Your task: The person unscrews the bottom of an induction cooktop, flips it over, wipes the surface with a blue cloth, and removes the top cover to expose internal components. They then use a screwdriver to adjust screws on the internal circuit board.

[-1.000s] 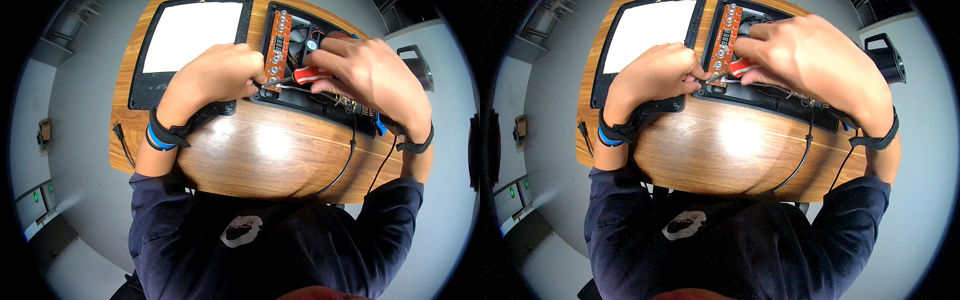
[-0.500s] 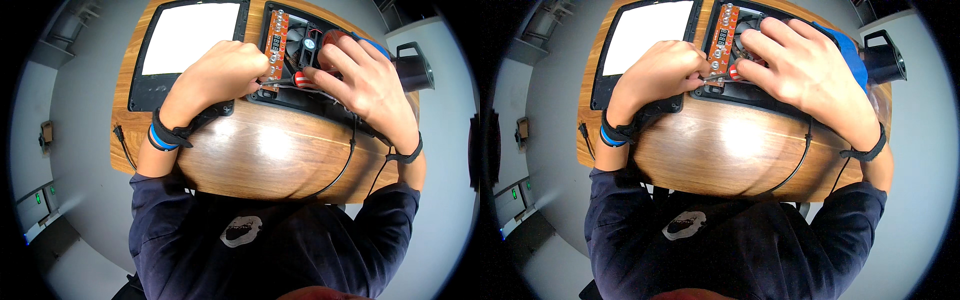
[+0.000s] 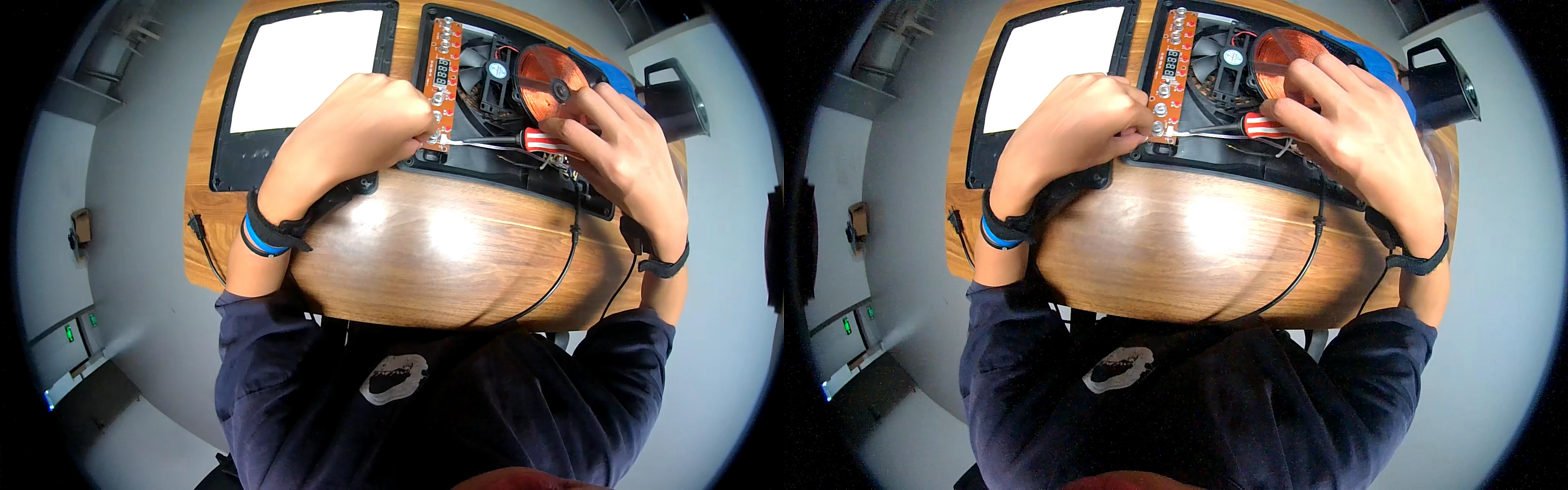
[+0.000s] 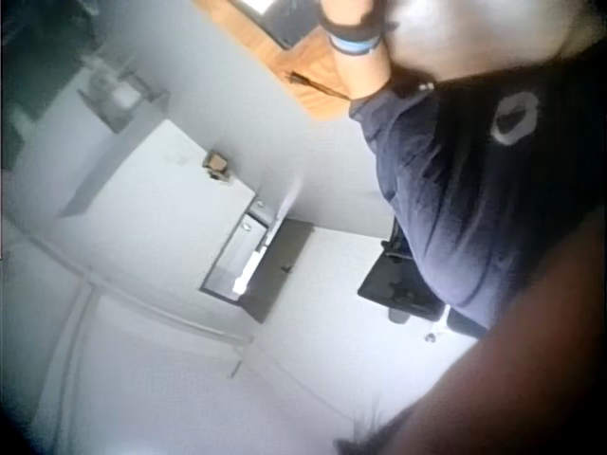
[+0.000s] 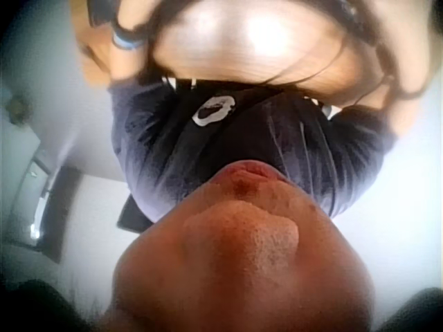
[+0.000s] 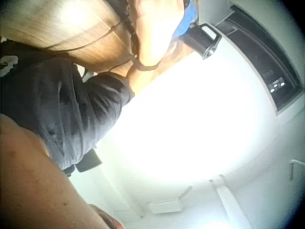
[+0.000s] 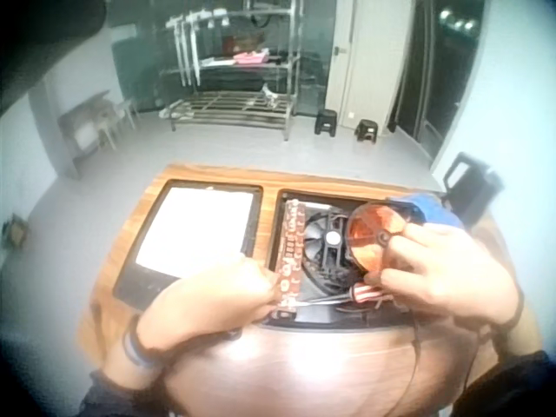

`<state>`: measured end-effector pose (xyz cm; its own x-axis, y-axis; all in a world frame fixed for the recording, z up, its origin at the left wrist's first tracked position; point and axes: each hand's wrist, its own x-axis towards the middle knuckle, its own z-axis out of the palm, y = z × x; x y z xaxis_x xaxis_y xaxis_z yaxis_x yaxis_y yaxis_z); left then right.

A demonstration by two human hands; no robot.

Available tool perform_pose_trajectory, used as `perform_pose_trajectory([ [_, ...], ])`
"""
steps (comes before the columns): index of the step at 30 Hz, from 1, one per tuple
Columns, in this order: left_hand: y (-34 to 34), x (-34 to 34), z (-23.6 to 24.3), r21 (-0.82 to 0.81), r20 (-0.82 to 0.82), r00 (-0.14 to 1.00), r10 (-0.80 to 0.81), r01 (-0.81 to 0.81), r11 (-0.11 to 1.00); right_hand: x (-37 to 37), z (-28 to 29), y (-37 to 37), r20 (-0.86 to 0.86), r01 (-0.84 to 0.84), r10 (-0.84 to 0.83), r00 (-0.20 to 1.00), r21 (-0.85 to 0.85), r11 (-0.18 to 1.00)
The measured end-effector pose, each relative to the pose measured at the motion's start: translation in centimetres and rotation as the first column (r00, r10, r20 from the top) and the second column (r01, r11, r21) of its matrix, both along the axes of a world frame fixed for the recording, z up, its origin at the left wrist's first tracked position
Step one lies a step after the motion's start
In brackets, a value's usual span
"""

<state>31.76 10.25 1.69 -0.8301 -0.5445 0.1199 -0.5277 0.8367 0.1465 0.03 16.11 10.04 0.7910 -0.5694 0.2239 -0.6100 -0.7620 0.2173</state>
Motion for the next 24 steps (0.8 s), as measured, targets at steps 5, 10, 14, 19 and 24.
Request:
perform_pose_trajectory([
  [5, 0.3, 0.1, 0.3, 0.036, -0.015, 0.999, 0.036, -0.035, 0.999, -1.7, -0.2, 0.8, -0.021, 0.105, -0.104, 0.994, 0.081, 0.991],
  [10, 0.7, -0.2, 0.6, 0.143, -0.027, 0.992, 0.125, -0.120, 0.982, -2.9, -1.0, 1.2, -0.013, 0.132, -0.132, 0.991, 0.166, 0.977],
  [14, 1.4, -0.6, 0.8, 0.139, -0.041, 0.992, 0.122, -0.115, 0.984, -3.3, -1.5, 1.2, -0.009, 0.136, -0.137, 0.991, 0.193, 0.972],
  [19, 2.2, -0.8, 0.1, 0.042, -0.020, 0.997, 0.077, -0.076, 0.996, -3.6, -2.2, 1.0, 0.029, 0.126, -0.133, 0.991, 0.176, 0.976],
  [24, 3.0, -1.1, -0.3, 0.005, 0.066, 0.991, 0.115, -0.115, 0.993, -3.3, -3.3, 0.7, 0.028, 0.144, -0.150, 0.988, 0.159, 0.977],
])
